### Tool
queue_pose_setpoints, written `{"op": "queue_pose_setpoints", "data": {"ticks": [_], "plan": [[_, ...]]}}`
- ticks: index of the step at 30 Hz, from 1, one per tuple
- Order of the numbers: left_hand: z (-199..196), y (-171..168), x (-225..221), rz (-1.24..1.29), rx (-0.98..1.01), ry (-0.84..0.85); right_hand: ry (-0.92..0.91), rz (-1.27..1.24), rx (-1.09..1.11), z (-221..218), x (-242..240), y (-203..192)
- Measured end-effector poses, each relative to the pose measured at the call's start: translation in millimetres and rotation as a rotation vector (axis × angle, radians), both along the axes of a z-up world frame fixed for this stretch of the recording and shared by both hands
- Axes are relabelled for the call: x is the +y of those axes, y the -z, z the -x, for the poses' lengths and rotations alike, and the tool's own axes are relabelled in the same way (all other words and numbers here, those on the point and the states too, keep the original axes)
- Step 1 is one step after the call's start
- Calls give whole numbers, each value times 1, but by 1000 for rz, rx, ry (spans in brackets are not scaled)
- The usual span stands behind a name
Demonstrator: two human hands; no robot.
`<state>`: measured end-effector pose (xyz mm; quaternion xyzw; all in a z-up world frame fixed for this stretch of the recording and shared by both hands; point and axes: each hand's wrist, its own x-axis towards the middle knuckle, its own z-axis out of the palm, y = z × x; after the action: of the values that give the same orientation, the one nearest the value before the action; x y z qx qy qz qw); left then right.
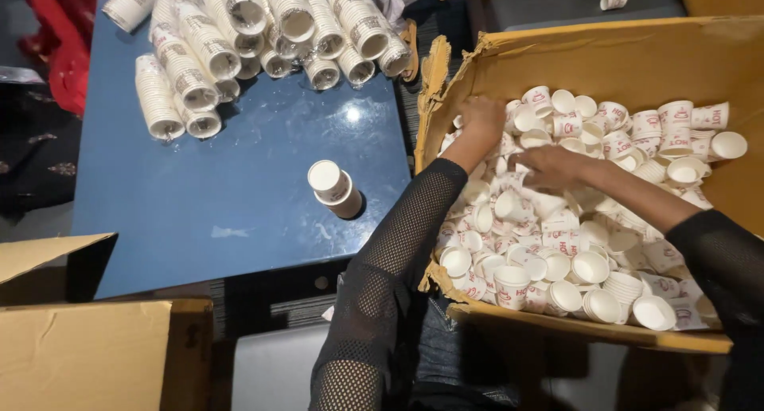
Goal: Sorting and stacking paper cups from a large cardboard box into stacks and plastic bags.
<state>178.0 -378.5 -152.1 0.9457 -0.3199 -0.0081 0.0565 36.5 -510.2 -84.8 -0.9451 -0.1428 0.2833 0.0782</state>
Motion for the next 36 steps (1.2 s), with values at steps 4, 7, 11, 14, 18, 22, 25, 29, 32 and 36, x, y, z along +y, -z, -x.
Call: {"op": "queue_pose_setpoints", "data": {"ticks": [4,7,11,14,18,22,25,29,32,36], "plan": [[25,-23,24,-330,278,156,144,-76,151,64,-57,5],[32,4,16,-488,349,211,446,-48,524,94,-36,-52],[41,-2,17,-196,400,141,232,-122,507,89,-16,-71],[46,0,17,-124,354,73,129,-96,525,82,-2,-87],[53,-16,27,-294,325,40,62,-99,431,89,2,-114],[79,-66,45,-438,452,132,105,41,178,94,-7,-142],[71,-30,41,-449,444,246,315,-16,32,86,-21,-166],[50,21,31,-336,440,303,424,-122,-500,85,-35,-189],[49,20,40,-162,357,378,415,-225,-628,89,-40,-201],[51,-6,52,314,95,491,462,-187,-646,97,-63,-188]]}}
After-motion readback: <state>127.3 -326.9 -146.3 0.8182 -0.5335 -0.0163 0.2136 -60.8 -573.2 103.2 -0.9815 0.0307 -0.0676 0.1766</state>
